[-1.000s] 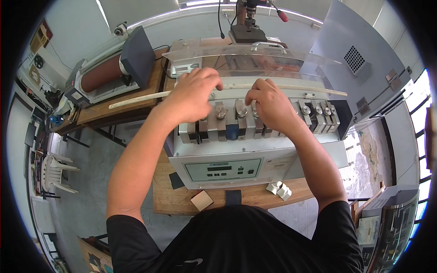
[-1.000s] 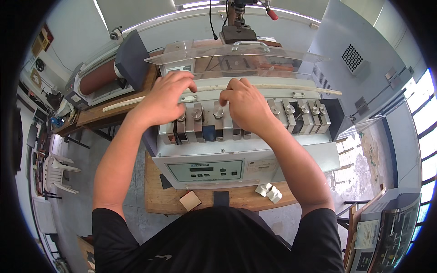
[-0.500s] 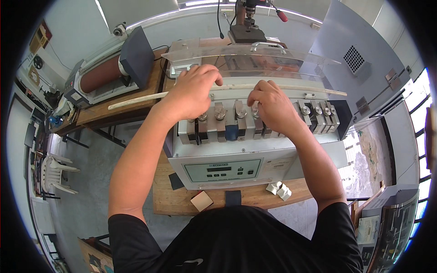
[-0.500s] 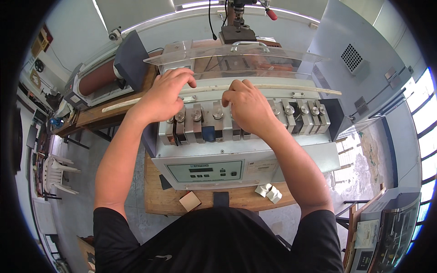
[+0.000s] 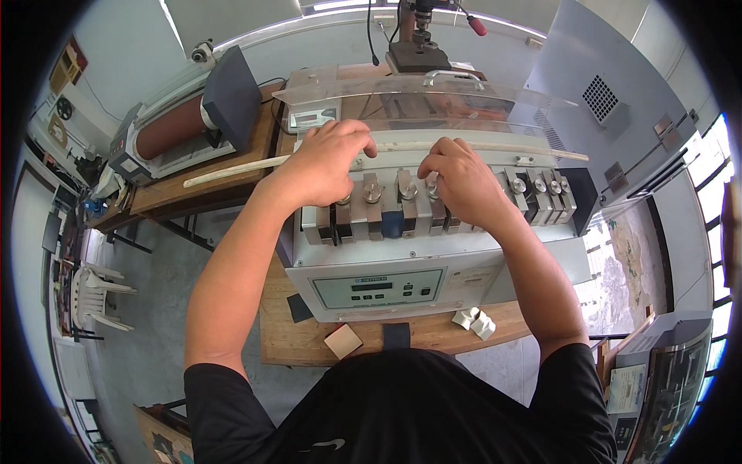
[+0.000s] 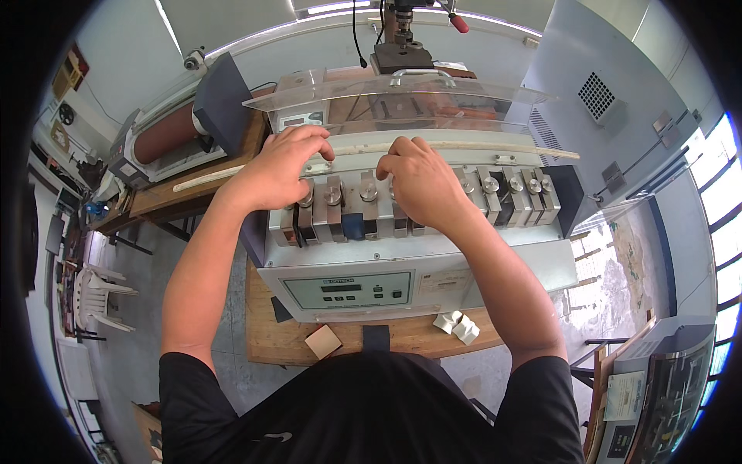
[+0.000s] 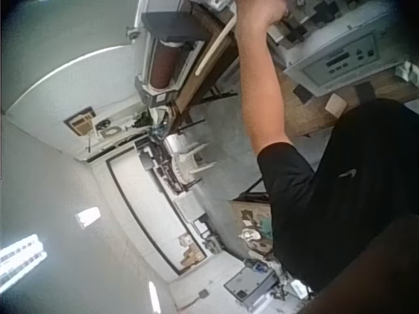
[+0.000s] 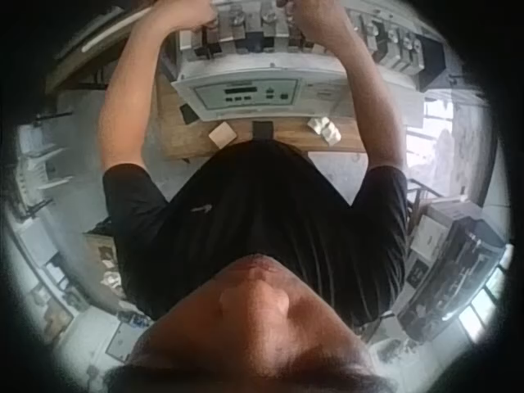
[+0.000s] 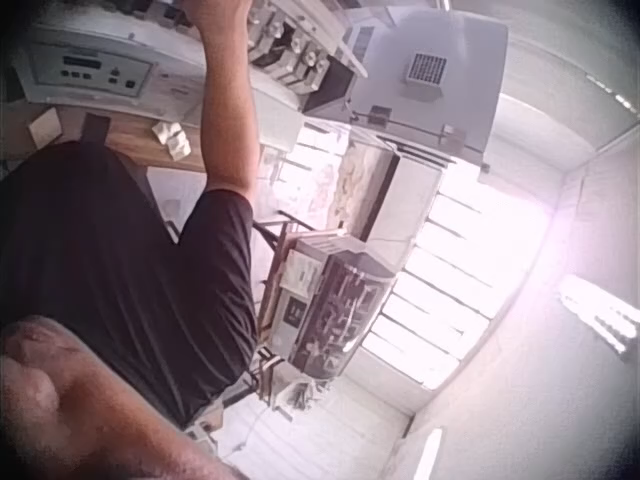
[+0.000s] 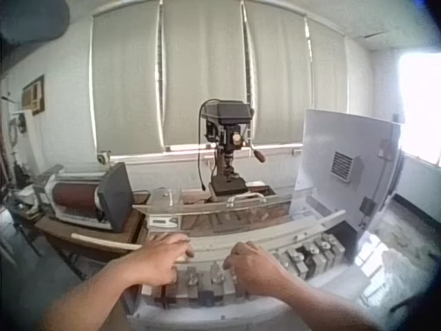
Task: Testing shoe materials using a flex test machine by clamping fabric swatches and operating the machine.
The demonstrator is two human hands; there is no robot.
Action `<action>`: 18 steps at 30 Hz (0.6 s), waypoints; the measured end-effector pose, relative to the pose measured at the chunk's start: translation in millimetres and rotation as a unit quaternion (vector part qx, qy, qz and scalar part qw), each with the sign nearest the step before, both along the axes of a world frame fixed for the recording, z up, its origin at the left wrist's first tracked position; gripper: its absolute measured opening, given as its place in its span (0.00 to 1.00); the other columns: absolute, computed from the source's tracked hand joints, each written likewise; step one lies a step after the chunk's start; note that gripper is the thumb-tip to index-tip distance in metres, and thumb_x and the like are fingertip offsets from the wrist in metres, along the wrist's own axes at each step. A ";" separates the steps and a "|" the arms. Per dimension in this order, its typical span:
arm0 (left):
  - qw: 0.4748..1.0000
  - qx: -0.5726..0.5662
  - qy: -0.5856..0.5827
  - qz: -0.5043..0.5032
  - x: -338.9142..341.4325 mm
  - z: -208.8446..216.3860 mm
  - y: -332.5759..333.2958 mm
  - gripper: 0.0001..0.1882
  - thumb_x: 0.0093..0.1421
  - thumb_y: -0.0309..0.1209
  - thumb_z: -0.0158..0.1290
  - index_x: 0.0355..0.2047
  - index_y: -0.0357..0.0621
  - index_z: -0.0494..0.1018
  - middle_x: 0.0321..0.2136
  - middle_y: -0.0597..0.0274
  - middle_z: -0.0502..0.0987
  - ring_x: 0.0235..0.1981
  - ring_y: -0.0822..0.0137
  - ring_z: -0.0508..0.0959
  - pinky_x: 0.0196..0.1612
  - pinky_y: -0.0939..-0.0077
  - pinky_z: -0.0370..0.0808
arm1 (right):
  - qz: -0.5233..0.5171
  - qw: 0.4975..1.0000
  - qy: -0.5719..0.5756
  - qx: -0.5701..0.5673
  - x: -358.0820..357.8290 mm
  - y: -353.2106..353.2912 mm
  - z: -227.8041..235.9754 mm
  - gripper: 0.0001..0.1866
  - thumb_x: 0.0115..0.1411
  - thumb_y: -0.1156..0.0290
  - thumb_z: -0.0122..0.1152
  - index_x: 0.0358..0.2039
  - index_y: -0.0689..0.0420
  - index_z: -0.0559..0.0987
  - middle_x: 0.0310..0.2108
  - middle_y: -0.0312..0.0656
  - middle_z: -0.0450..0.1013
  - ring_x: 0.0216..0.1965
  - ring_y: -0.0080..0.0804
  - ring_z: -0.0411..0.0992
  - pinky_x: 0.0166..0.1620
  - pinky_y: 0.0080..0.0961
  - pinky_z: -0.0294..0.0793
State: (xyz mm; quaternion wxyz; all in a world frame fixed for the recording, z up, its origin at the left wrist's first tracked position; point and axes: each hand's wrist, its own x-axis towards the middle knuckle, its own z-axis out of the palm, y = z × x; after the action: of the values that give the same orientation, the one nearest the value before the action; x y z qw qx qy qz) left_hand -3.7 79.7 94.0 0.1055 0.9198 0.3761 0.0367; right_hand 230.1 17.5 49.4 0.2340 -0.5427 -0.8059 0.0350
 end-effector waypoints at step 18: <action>0.998 0.044 0.018 0.037 19.6 -15.1 -21.3 0.15 0.55 0.43 0.59 0.28 0.43 0.80 0.22 0.53 0.79 0.29 0.53 0.80 0.36 0.60 0.76 | 0.091 0.995 0.030 -0.026 -12.1 -0.3 -2.9 0.13 0.55 0.76 0.54 0.41 0.57 0.80 0.41 0.43 0.73 0.47 0.42 0.69 0.53 0.37 0.67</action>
State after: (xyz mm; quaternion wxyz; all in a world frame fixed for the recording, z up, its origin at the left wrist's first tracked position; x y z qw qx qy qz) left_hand 15.9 58.4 78.9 0.0565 0.9094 0.4101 0.0404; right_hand 218.0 17.3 46.5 0.2399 -0.4716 -0.8434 0.0938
